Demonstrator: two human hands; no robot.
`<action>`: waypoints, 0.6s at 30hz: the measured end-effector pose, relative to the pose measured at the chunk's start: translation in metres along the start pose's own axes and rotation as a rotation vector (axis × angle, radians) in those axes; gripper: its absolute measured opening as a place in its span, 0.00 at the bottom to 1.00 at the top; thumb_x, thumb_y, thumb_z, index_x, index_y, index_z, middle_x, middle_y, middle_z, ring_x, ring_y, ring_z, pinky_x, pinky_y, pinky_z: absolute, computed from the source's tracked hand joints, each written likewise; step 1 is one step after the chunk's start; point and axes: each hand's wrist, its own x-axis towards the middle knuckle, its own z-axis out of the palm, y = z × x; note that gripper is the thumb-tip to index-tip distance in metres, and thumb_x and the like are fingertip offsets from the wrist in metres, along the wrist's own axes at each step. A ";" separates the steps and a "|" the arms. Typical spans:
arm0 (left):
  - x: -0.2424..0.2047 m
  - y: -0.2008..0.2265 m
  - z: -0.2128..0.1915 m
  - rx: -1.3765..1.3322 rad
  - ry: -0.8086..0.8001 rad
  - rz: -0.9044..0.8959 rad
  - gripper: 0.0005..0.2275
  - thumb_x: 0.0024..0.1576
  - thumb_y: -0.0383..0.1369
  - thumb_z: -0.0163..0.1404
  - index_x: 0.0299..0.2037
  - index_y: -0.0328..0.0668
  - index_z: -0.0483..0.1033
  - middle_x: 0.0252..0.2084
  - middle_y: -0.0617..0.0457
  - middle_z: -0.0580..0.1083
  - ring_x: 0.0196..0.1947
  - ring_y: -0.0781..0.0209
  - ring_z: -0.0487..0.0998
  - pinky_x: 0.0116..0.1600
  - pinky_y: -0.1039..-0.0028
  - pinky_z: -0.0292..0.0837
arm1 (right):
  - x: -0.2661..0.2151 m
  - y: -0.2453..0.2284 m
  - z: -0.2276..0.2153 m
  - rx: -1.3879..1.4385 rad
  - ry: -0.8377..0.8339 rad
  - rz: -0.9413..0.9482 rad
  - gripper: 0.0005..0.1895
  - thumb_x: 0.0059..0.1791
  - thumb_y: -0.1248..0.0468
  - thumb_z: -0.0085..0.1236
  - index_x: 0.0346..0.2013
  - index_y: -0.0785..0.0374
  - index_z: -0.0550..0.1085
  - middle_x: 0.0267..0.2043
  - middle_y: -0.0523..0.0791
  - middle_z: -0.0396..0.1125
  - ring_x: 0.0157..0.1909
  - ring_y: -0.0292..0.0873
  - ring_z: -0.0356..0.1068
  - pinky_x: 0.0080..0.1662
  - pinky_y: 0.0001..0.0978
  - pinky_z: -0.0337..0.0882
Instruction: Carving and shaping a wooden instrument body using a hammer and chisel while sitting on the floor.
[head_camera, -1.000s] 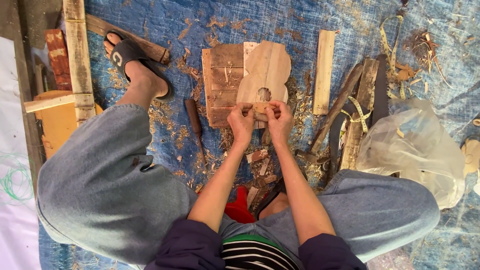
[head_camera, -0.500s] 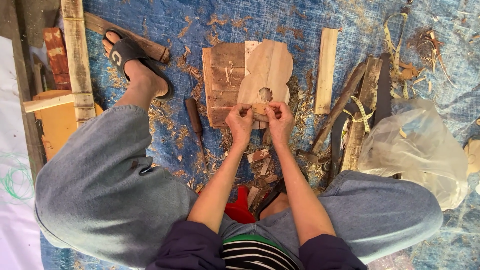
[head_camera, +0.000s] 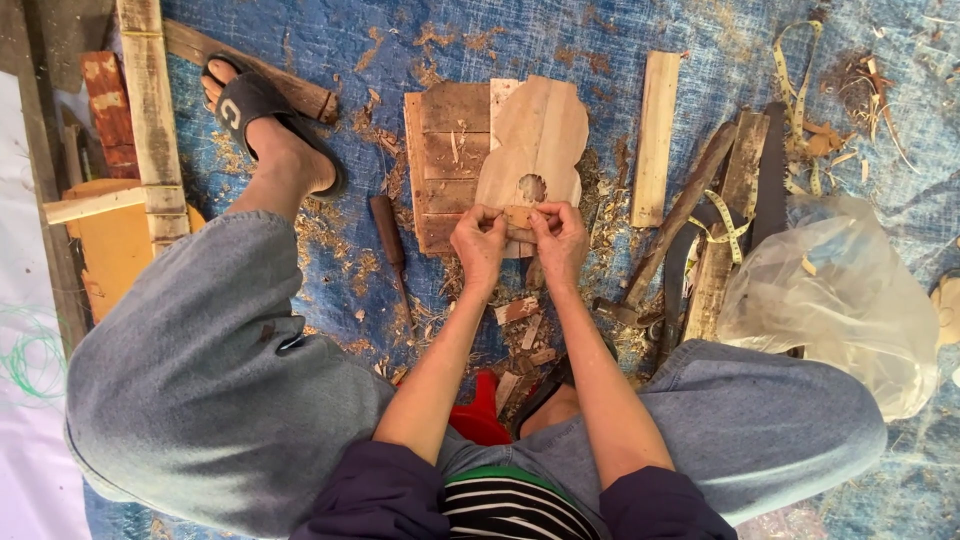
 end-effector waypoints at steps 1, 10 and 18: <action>0.001 -0.002 0.002 0.019 -0.007 0.013 0.01 0.48 0.24 0.60 0.28 0.39 0.82 0.22 0.45 0.72 0.25 0.46 0.81 0.26 0.61 0.75 | 0.000 -0.002 -0.001 -0.022 -0.004 0.003 0.07 0.45 0.63 0.71 0.36 0.52 0.81 0.26 0.44 0.64 0.26 0.42 0.66 0.33 0.31 0.68; 0.010 -0.014 0.002 0.125 -0.055 -0.049 0.00 0.46 0.28 0.60 0.25 0.43 0.82 0.20 0.46 0.73 0.27 0.50 0.80 0.34 0.66 0.73 | 0.004 0.024 0.010 -0.051 -0.033 0.069 0.08 0.43 0.64 0.71 0.33 0.56 0.78 0.23 0.46 0.63 0.26 0.46 0.66 0.32 0.36 0.66; 0.007 0.016 -0.016 -0.012 -0.161 -0.145 0.02 0.48 0.27 0.58 0.24 0.41 0.81 0.17 0.53 0.75 0.21 0.60 0.81 0.33 0.74 0.75 | 0.000 0.025 0.006 0.063 -0.056 0.065 0.08 0.45 0.66 0.70 0.35 0.60 0.78 0.25 0.44 0.64 0.25 0.38 0.64 0.30 0.29 0.66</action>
